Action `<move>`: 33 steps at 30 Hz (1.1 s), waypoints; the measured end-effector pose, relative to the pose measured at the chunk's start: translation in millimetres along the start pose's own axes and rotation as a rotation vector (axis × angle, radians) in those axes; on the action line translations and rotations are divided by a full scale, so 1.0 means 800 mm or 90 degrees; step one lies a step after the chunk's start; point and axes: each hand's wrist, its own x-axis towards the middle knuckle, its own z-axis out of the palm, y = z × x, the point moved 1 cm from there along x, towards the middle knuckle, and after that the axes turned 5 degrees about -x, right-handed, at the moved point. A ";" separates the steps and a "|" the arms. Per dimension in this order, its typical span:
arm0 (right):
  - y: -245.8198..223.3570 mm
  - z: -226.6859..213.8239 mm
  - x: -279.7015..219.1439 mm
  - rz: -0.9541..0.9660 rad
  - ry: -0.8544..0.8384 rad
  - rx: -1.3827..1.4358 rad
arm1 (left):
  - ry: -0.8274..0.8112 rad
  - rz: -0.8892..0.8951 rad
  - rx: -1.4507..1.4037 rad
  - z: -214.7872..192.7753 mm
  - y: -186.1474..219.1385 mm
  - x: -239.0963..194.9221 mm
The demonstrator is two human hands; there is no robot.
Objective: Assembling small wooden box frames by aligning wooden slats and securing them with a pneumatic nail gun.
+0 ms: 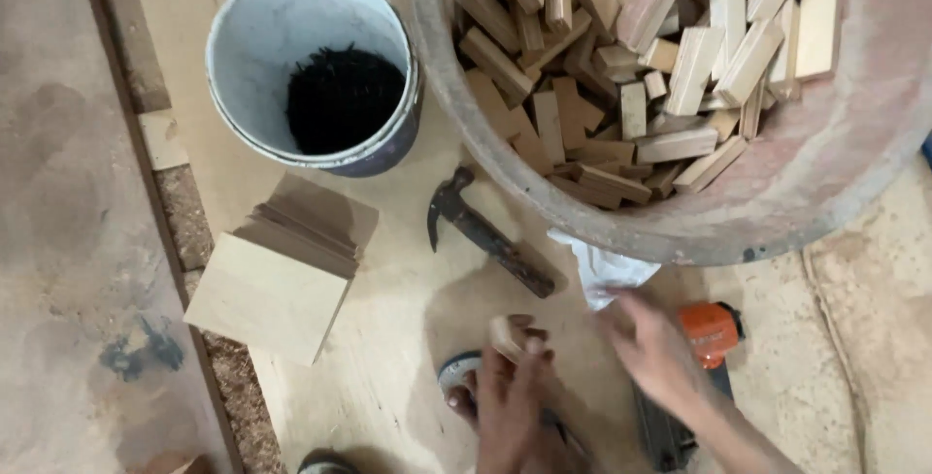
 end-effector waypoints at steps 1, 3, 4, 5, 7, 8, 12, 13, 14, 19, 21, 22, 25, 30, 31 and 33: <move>0.014 0.000 0.033 -0.052 0.176 -0.144 | 0.027 0.050 0.024 -0.020 -0.007 0.013; 0.039 0.002 0.100 -0.120 0.345 -0.286 | 0.065 0.105 0.044 -0.040 -0.001 0.027; 0.052 0.003 0.136 -0.007 0.251 -0.308 | 0.059 0.068 0.063 -0.039 0.010 0.030; 0.072 0.010 0.158 0.118 0.147 -0.330 | 0.051 0.017 0.085 -0.040 0.015 0.023; 0.049 0.006 0.145 0.090 0.147 -0.287 | 0.053 0.079 0.106 -0.040 0.005 0.029; 0.035 -0.001 0.144 0.060 0.159 -0.242 | 0.047 0.150 0.130 -0.038 0.004 0.037; 0.034 -0.006 0.107 0.179 0.058 -0.276 | 0.084 0.415 0.345 -0.045 -0.011 0.065; 0.054 -0.004 0.102 0.128 0.092 -0.247 | 0.074 0.435 0.351 -0.044 -0.010 0.067; 0.074 -0.003 0.096 0.077 0.125 -0.218 | 0.064 0.455 0.358 -0.043 -0.008 0.069; -0.027 -0.008 0.034 0.094 -0.007 -0.046 | 0.080 0.566 0.491 -0.055 -0.021 0.085; -0.072 -0.011 0.018 0.081 -0.054 -0.101 | 0.088 0.601 0.514 -0.057 -0.018 0.085; -0.089 -0.013 0.013 0.129 -0.062 -0.114 | 0.111 0.596 0.549 -0.058 -0.016 0.084; -0.115 -0.013 0.007 0.181 -0.080 -0.153 | 0.151 0.599 0.601 -0.062 -0.016 0.081; -0.117 -0.010 0.008 0.148 -0.090 -0.205 | 0.152 0.596 0.632 -0.062 -0.016 0.084; -0.110 -0.008 0.009 0.129 -0.076 -0.242 | 0.171 0.629 0.630 -0.060 -0.015 0.084; -0.103 -0.005 0.009 0.108 -0.059 -0.279 | 0.192 0.664 0.625 -0.054 -0.011 0.083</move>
